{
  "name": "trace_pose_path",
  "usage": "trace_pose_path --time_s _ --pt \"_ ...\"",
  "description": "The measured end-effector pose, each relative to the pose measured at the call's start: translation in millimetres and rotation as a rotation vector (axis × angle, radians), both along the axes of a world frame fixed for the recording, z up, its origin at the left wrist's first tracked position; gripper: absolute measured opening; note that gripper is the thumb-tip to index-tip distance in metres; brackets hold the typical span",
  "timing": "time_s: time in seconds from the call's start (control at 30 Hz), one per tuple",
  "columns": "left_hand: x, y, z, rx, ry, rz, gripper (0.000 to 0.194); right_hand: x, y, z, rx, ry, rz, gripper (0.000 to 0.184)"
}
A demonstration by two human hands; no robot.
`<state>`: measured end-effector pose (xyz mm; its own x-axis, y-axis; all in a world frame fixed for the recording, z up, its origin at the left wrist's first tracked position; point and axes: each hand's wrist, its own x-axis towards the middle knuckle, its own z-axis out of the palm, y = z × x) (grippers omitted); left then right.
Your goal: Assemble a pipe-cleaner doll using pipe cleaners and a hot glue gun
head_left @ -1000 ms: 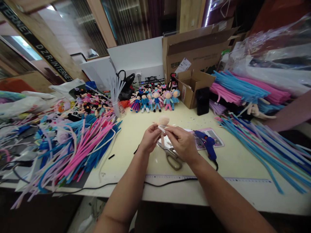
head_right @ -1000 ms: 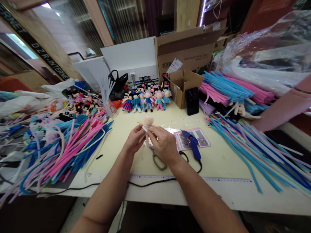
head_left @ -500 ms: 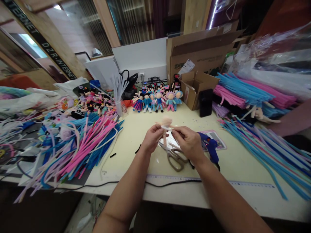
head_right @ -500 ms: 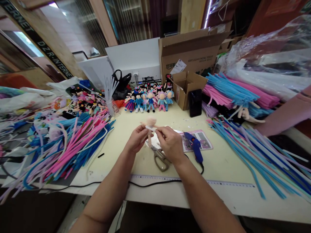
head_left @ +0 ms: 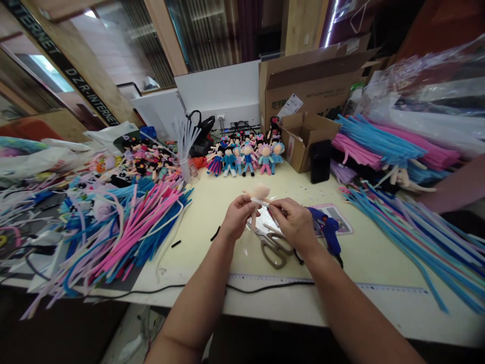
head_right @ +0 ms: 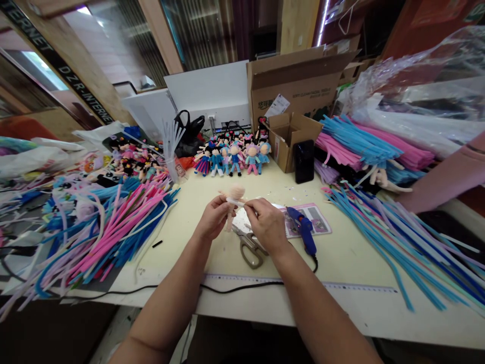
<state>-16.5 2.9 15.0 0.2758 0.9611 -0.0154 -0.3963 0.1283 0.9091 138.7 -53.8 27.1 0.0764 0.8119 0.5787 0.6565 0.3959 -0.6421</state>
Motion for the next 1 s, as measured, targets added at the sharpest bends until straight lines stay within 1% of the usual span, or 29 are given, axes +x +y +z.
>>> trace_pose_path --time_s 0.2,0.27,0.37,0.43,0.5,0.57,0.63,0.7,0.77,0.83,0.9,1.0 --pt "0 0 0.8 0.030 0.055 0.077 0.038 -1 1 -3.3 -0.019 0.003 0.014 0.014" --pt "-2 2 -0.4 0.038 0.045 0.106 0.037 0 0 -1.8 0.016 0.019 0.014 0.016" --pt "-6 6 -2.0 0.048 0.021 0.164 0.035 5 1 0.4 0.120 0.039 -0.034 0.020" --pt "-9 8 -2.4 0.058 0.015 0.209 0.036 11 3 -1.0 0.145 0.005 -0.068 0.024" --pt "-11 10 -2.7 0.079 0.021 0.247 0.036 17 7 -5.2 0.118 -0.076 -0.078 0.026" --pt "-13 11 -3.1 0.111 0.029 0.273 0.034 23 10 -10.4 0.083 -0.152 -0.083 0.020" --pt "-13 11 -3.5 0.138 0.033 0.289 0.032 24 11 -13.5 0.083 -0.162 -0.096 0.019" --pt "-11 10 -3.8 0.151 0.045 0.283 0.032 20 8 -12.8 0.116 -0.104 -0.091 0.020" --pt "-7 7 -3.9 0.152 0.067 0.253 0.033 12 5 -9.4 0.149 -0.061 -0.049 0.015" --pt "-2 4 -4.1 0.149 0.083 0.218 0.033 2 2 -5.8 0.162 -0.068 -0.019 0.014" --pt "2 2 -4.5 0.145 0.089 0.187 0.032 -7 1 -4.2 0.158 -0.089 -0.028 0.014" --pt "5 0 -5.4 0.132 0.085 0.144 0.032 -11 4 -7.0 0.142 -0.099 -0.043 0.013"
